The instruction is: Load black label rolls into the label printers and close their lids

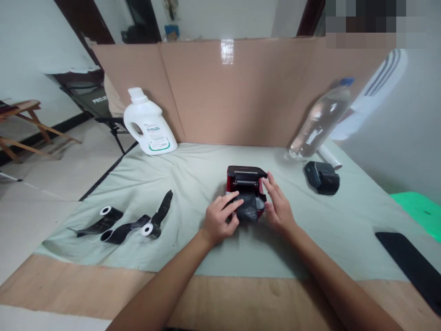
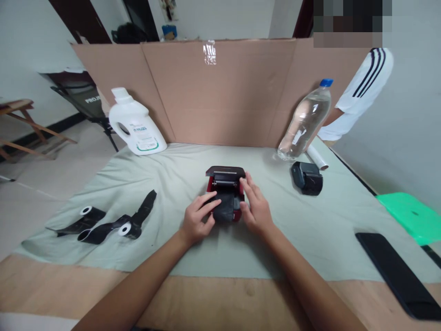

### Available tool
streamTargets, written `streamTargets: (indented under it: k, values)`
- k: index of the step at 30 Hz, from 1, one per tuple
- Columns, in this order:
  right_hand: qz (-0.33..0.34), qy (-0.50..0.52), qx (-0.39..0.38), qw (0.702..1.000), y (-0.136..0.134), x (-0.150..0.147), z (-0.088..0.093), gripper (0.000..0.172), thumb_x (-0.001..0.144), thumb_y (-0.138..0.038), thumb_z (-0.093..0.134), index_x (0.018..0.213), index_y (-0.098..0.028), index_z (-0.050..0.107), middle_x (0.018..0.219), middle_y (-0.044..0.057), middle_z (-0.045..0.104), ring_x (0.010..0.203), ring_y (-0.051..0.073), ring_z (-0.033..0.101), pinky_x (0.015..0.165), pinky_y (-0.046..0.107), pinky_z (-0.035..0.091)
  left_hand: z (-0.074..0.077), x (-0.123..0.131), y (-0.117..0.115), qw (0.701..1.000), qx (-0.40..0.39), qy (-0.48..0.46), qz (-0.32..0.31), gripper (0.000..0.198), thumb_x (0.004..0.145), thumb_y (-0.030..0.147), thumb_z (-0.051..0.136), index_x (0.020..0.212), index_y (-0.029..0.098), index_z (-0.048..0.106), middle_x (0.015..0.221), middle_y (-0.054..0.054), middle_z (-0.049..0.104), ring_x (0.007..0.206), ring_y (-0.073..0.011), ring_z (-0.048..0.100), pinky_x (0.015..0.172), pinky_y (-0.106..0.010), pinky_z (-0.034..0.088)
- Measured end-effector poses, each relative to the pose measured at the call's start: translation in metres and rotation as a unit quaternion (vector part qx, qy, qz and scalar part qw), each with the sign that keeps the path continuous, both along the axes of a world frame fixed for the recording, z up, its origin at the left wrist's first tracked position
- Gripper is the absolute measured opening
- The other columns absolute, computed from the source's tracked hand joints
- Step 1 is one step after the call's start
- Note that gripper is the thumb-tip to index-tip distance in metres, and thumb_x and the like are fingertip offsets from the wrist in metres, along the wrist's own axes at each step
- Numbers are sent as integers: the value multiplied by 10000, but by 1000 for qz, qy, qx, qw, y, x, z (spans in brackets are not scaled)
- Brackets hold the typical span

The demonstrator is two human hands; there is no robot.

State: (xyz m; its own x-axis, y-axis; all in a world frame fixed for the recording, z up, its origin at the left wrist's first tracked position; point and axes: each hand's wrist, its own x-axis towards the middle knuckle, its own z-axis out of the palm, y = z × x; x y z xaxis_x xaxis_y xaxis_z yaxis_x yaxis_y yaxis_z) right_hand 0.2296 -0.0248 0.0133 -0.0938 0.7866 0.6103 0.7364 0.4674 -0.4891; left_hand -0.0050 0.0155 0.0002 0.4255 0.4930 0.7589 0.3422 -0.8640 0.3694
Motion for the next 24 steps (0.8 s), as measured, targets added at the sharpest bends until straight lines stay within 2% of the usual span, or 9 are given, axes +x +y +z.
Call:
streamTargets:
  k: [3,5,7,8,10,14,21,22,24]
  values:
    - [-15,1,17,1000,12,8,18,484,1046,-333,398,1514,-247,484,1613,127,448,1463,276,464,1159,494,426,1,0,2,1000,-6,-16,-25,387,887,120,502,1230,193,666,1316,-121,692,1102,-238,686,922,-410,577]
    - [-18,-21,40,999,18,7,30,337,1031,-298,440,1240,-216,691,1305,138,708,1209,269,657,1031,445,514,0,-1,4,999,-11,-26,-39,376,877,117,512,1214,184,667,1299,-124,699,1099,-236,683,920,-408,577]
    - [3,-72,14,997,25,0,42,289,1013,-286,466,977,-211,743,957,107,776,942,248,701,869,388,548,-2,-2,5,998,-17,-34,-48,362,869,127,525,1195,182,673,1291,-125,698,1100,-239,676,925,-413,579]
    - [18,-105,-28,994,31,-4,49,289,1004,-281,474,926,-211,743,885,95,768,885,240,692,816,365,542,-3,-2,5,998,-20,-36,-50,356,867,134,527,1187,183,677,1284,-123,700,1099,-241,675,926,-415,581]
    - [34,-174,-143,974,47,-14,61,280,988,-258,479,966,-209,754,947,86,780,906,231,694,795,334,522,-4,-2,5,998,-24,-36,-49,348,866,151,523,1172,190,684,1269,-118,707,1089,-245,678,920,-421,586]
    - [5,-355,-306,883,85,-31,82,333,957,-210,459,1095,-224,761,1114,93,777,967,253,714,762,330,488,-2,-2,5,998,-35,-38,-45,379,855,164,515,1198,196,672,1251,-111,718,1069,-243,693,903,-422,593]
    - [73,-462,-388,794,114,-50,91,217,864,-228,590,956,-174,779,940,136,777,810,284,705,630,330,434,-6,-2,8,997,-44,-34,-60,468,854,191,519,1318,197,580,1294,-105,691,1140,-235,686,981,-409,579]
    - [77,-467,-396,787,115,-51,90,215,867,-219,580,939,-162,775,930,143,774,790,279,700,628,334,436,-7,-3,8,996,-53,-34,-60,482,854,199,526,1334,198,564,1310,-108,676,1166,-238,674,1001,-407,573]
    - [79,-440,-398,801,115,-50,90,200,862,-194,570,901,-148,760,917,152,766,776,270,692,645,343,454,-8,-3,7,995,-76,-42,-53,521,857,228,549,1375,195,518,1348,-124,630,1224,-253,642,1026,-404,566]
